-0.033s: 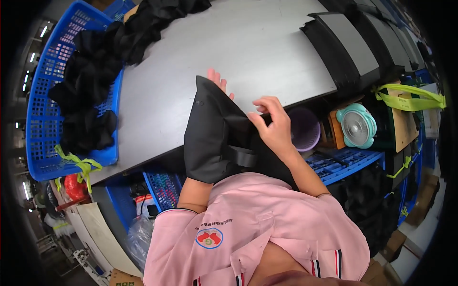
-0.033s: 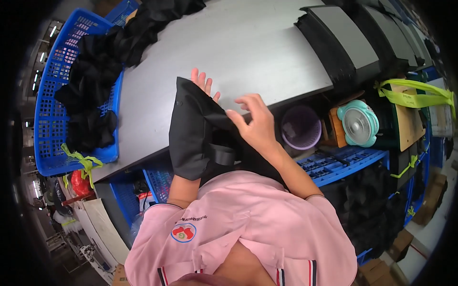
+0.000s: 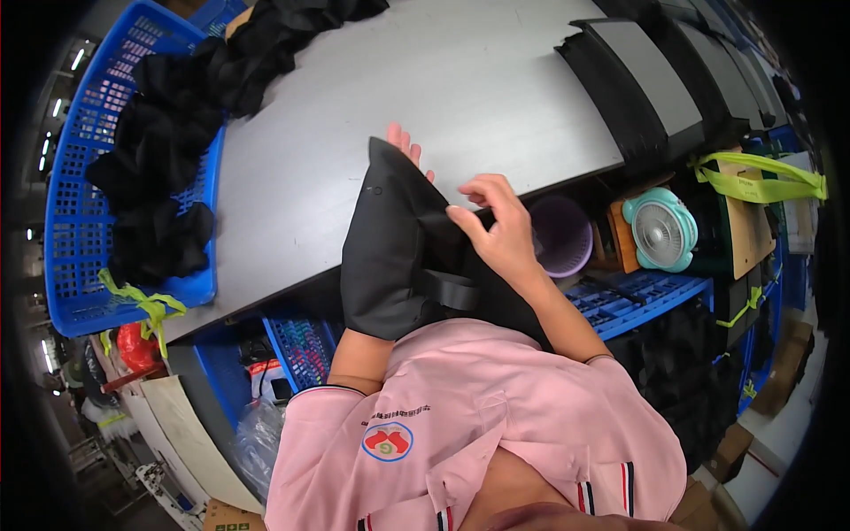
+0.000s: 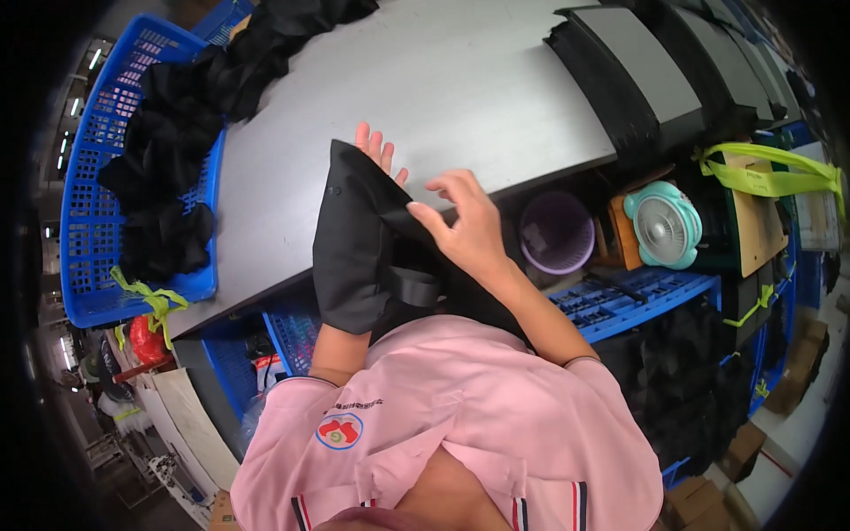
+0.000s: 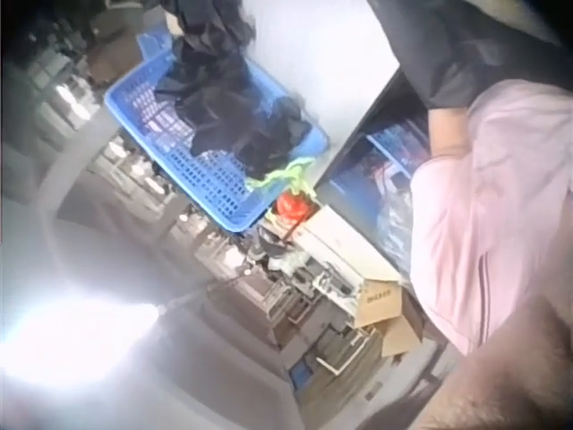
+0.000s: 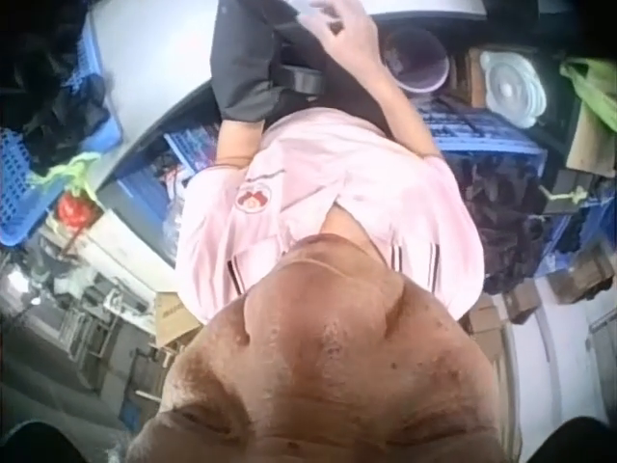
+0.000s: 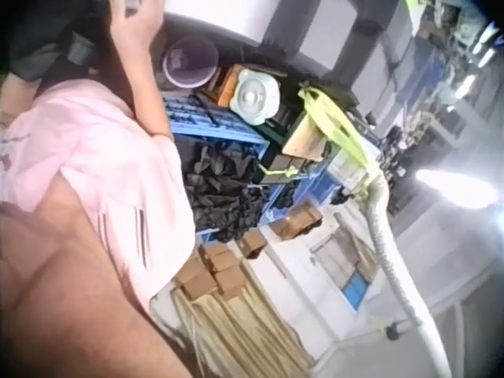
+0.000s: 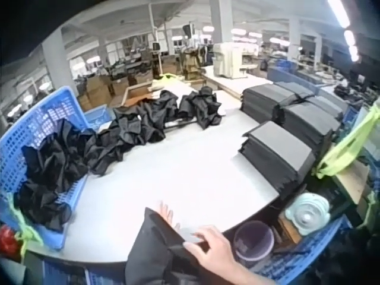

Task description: Inspecting and sorting black fabric components in a garment manufacturing environment.

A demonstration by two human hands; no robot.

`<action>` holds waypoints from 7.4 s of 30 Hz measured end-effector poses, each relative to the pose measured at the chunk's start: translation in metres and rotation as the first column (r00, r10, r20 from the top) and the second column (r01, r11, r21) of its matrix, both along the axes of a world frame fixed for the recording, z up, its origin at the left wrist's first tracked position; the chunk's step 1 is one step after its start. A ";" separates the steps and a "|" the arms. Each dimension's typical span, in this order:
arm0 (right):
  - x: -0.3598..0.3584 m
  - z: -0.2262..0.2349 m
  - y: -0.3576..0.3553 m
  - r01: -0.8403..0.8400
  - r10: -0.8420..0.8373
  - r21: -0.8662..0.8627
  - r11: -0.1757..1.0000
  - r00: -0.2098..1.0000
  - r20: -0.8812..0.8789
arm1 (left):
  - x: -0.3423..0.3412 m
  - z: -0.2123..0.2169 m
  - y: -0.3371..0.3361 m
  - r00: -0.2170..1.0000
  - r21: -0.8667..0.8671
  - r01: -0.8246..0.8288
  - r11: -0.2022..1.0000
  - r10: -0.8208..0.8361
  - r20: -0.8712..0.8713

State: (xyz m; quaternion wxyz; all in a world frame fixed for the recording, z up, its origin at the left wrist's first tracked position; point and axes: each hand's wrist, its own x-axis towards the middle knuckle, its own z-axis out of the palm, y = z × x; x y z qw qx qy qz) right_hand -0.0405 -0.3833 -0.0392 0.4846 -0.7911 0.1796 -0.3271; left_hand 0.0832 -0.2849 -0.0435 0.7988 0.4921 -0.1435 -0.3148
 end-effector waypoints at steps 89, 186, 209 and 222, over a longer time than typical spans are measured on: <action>-0.002 -0.082 -0.074 -0.459 0.160 0.885 -0.074 0.871 0.465 | 0.024 -0.068 -0.015 0.494 -0.632 0.237 0.738 -0.652 -0.575; -0.098 0.003 0.085 -0.018 0.134 0.378 0.926 0.949 -0.284 | -0.074 -0.014 0.075 0.916 -0.198 0.320 0.926 -0.356 -0.186; -0.120 -0.007 0.039 -0.186 0.026 -0.525 0.830 0.954 -0.297 | -0.029 -0.017 0.138 0.987 -0.004 -0.139 0.990 0.138 -0.081; -0.090 0.002 0.076 -0.366 0.428 0.229 0.902 0.828 -0.363 | -0.052 -0.032 0.124 0.983 0.087 0.047 0.995 -0.030 -0.180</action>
